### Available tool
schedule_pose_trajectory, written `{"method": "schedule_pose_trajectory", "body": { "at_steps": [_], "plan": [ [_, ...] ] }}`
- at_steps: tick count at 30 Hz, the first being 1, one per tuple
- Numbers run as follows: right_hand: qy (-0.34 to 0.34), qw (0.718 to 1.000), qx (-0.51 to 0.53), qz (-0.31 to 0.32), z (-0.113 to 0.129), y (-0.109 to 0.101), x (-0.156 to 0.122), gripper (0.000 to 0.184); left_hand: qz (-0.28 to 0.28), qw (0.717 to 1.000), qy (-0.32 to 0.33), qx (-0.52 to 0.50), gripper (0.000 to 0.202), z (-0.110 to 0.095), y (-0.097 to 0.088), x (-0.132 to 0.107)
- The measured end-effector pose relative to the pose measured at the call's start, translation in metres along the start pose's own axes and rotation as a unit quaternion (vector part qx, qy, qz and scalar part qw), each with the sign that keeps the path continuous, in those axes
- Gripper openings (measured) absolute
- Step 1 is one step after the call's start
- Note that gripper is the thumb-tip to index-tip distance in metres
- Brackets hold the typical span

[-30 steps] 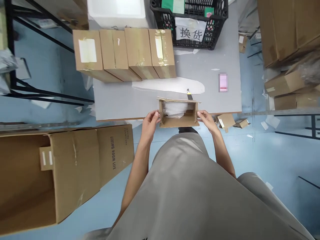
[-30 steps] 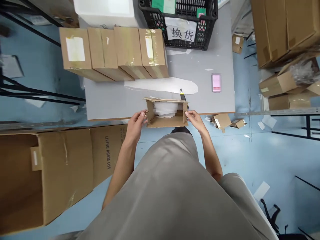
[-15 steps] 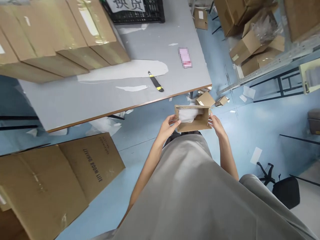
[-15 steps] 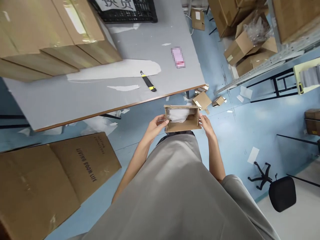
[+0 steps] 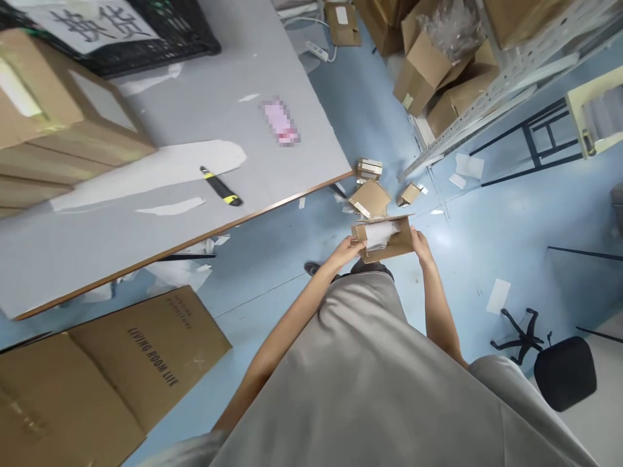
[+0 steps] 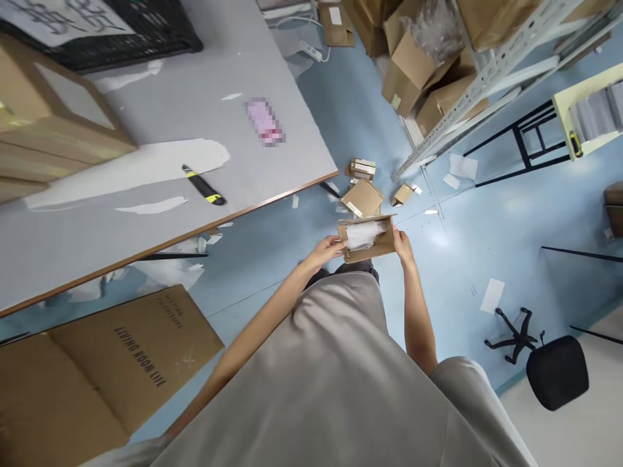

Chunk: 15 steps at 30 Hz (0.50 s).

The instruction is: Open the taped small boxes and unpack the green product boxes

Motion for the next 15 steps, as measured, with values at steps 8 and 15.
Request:
{"method": "schedule_pose_trajectory", "body": {
  "at_steps": [8,15],
  "plan": [
    [0.013,0.983,-0.183,0.012,-0.013,-0.096,0.122,0.072,0.081,0.987,-0.124,0.061,0.028,0.029,0.158,0.076],
    [-0.042,0.987,-0.141,-0.059,-0.013,-0.116,0.175,0.077,0.057,0.986,-0.121,0.103,0.036,0.037,0.173,0.100]
  ]
}}
Point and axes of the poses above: each hand's wrist, its own x-axis towards the middle knuckle, its own y-axis out of the palm, z = x × y, the point moved 10 cm from there along x, towards the middle knuckle, and after that the axes turned 1 degree about -z, right-handed, at the moved point
